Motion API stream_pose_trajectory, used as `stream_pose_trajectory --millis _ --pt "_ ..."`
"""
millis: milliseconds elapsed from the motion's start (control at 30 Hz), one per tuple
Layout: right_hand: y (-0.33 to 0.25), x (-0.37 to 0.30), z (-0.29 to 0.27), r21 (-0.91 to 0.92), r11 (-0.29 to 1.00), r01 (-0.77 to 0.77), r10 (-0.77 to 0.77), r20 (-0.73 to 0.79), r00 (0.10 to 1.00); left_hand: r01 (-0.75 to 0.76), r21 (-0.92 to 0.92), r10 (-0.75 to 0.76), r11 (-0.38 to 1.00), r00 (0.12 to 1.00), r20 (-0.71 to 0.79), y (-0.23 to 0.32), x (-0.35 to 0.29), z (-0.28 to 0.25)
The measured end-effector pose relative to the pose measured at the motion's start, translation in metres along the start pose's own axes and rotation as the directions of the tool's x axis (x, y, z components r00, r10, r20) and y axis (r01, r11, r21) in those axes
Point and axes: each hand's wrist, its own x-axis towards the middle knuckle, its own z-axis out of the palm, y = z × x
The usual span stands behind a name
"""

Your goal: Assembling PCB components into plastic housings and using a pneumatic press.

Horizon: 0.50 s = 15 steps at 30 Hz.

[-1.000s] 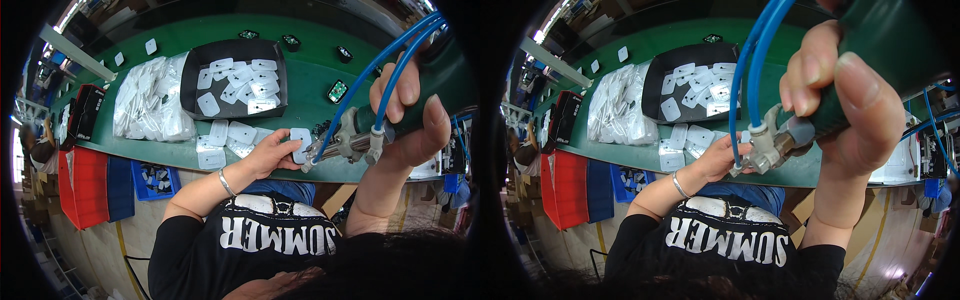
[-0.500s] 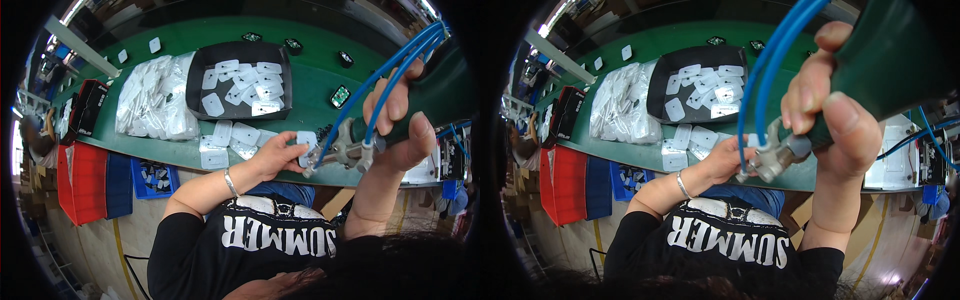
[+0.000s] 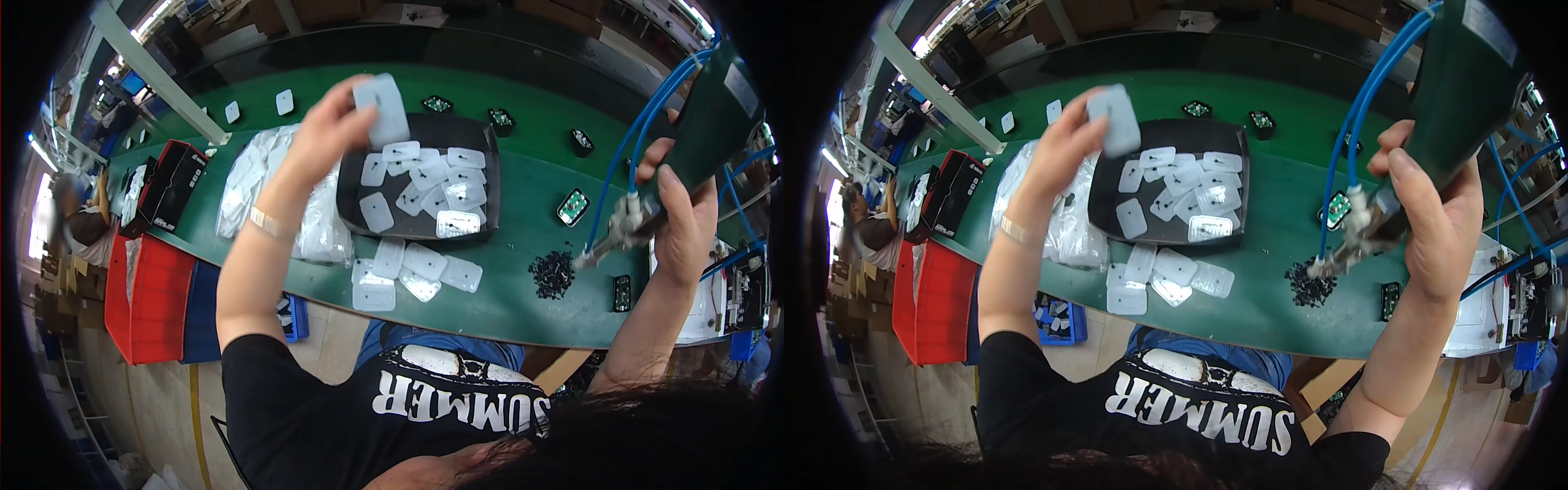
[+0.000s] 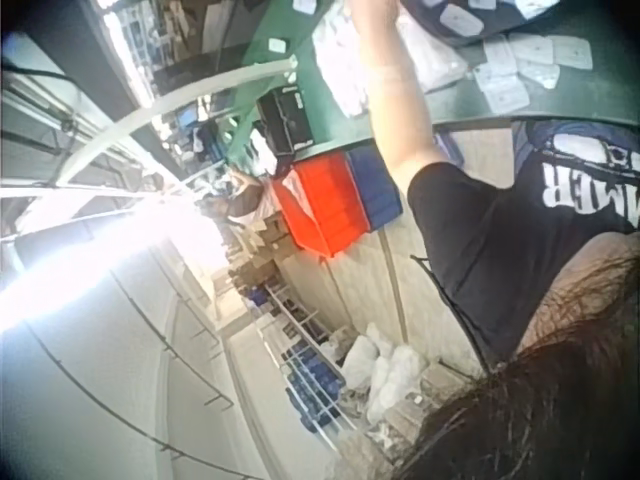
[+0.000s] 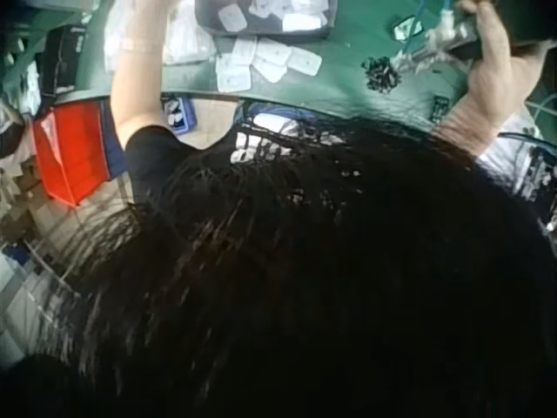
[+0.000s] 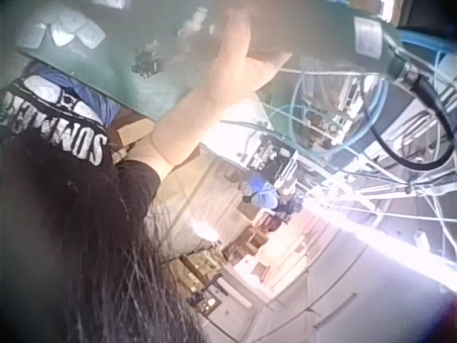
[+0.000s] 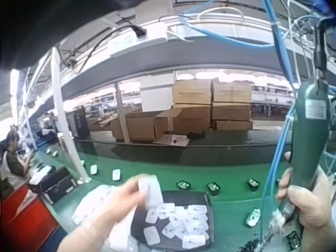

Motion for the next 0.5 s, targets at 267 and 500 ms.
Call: stream_pose_trajectory --millis 267,500 --pt "0.02 0.027 0.027 -0.162 0.986 0.042 -0.067 -0.155 0.986 0.499 0.342 -0.471 0.796 0.866 -0.166 -0.145 0.18 -0.056" --pt "0.035 0.025 0.043 -0.328 0.939 0.101 -0.198 -0.276 0.941 -0.117 0.961 -0.059 0.252 0.989 0.135 -0.162 0.206 -0.054"
